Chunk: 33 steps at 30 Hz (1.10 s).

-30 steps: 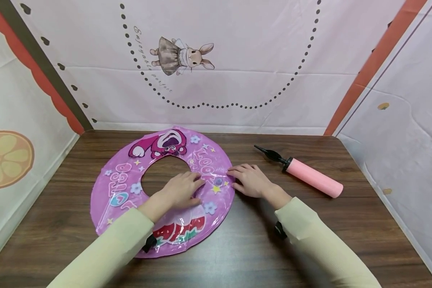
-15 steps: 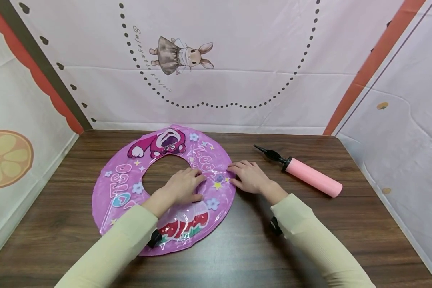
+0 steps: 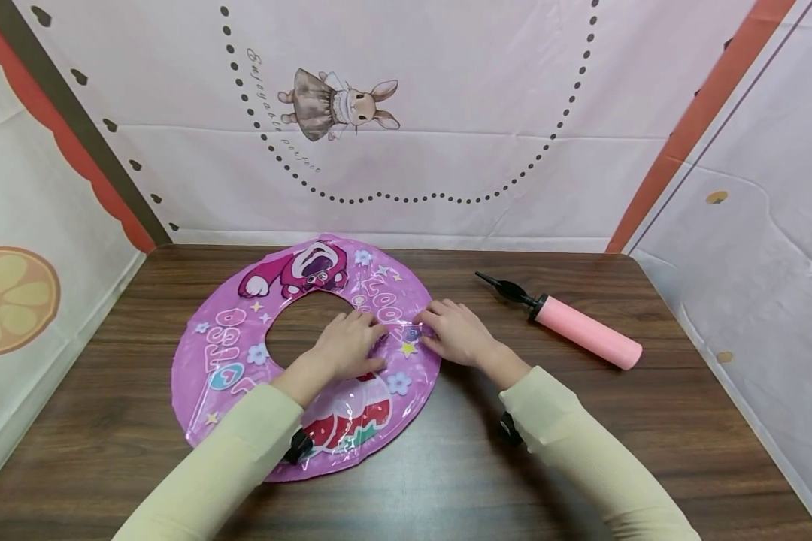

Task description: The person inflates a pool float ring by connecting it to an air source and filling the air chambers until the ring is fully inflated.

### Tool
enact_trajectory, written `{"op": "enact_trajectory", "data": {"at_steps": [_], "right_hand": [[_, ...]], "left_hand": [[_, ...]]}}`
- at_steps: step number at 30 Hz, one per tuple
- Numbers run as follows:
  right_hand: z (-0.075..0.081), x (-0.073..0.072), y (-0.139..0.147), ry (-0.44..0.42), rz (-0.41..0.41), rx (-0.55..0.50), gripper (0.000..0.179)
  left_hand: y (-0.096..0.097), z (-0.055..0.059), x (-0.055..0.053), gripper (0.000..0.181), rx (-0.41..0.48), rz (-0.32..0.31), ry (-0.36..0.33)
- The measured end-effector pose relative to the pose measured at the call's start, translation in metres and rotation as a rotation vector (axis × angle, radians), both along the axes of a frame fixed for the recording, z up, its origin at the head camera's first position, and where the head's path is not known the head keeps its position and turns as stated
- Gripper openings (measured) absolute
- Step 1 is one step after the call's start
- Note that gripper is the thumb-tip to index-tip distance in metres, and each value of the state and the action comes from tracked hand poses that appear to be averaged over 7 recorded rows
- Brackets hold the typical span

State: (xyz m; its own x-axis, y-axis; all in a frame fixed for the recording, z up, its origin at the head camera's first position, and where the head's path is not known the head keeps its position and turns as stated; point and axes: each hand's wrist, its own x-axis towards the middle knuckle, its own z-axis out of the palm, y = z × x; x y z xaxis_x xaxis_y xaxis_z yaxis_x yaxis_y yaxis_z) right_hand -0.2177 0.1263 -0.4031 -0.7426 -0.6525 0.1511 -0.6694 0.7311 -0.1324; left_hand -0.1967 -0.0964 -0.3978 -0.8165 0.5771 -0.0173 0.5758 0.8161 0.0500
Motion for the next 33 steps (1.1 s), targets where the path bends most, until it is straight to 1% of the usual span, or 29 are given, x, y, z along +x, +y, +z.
{"op": "enact_trajectory", "data": {"at_steps": [5,9,12,18,21,25,29,33], "right_hand": [[-0.001,0.000,-0.010,0.008,0.020,0.016,0.027],[-0.003,0.001,-0.016,0.037,0.026,0.049,0.026],[-0.005,0.001,-0.019,0.060,0.020,0.054,0.024],[-0.008,0.000,-0.019,0.081,0.008,0.012,0.018],[-0.009,-0.002,-0.018,0.048,0.005,-0.048,0.015],[-0.010,-0.004,-0.015,-0.029,0.000,-0.137,0.014],[-0.012,-0.006,-0.013,-0.081,-0.013,-0.203,0.011],[-0.012,-0.007,-0.011,-0.105,-0.014,-0.259,0.009]], "left_hand": [[0.004,-0.001,-0.003,0.051,0.012,0.015,0.036],[0.008,-0.002,-0.005,0.048,0.039,0.044,0.035],[0.012,-0.004,-0.007,0.046,0.055,0.063,0.030],[0.020,-0.007,-0.012,0.040,0.085,0.040,0.075],[0.024,-0.008,-0.015,0.037,0.109,0.030,0.085],[0.029,-0.009,-0.017,0.032,0.154,0.032,0.076],[0.033,-0.009,-0.020,0.028,0.177,0.059,0.051],[0.035,-0.009,-0.021,0.028,0.181,0.106,0.026]]}}
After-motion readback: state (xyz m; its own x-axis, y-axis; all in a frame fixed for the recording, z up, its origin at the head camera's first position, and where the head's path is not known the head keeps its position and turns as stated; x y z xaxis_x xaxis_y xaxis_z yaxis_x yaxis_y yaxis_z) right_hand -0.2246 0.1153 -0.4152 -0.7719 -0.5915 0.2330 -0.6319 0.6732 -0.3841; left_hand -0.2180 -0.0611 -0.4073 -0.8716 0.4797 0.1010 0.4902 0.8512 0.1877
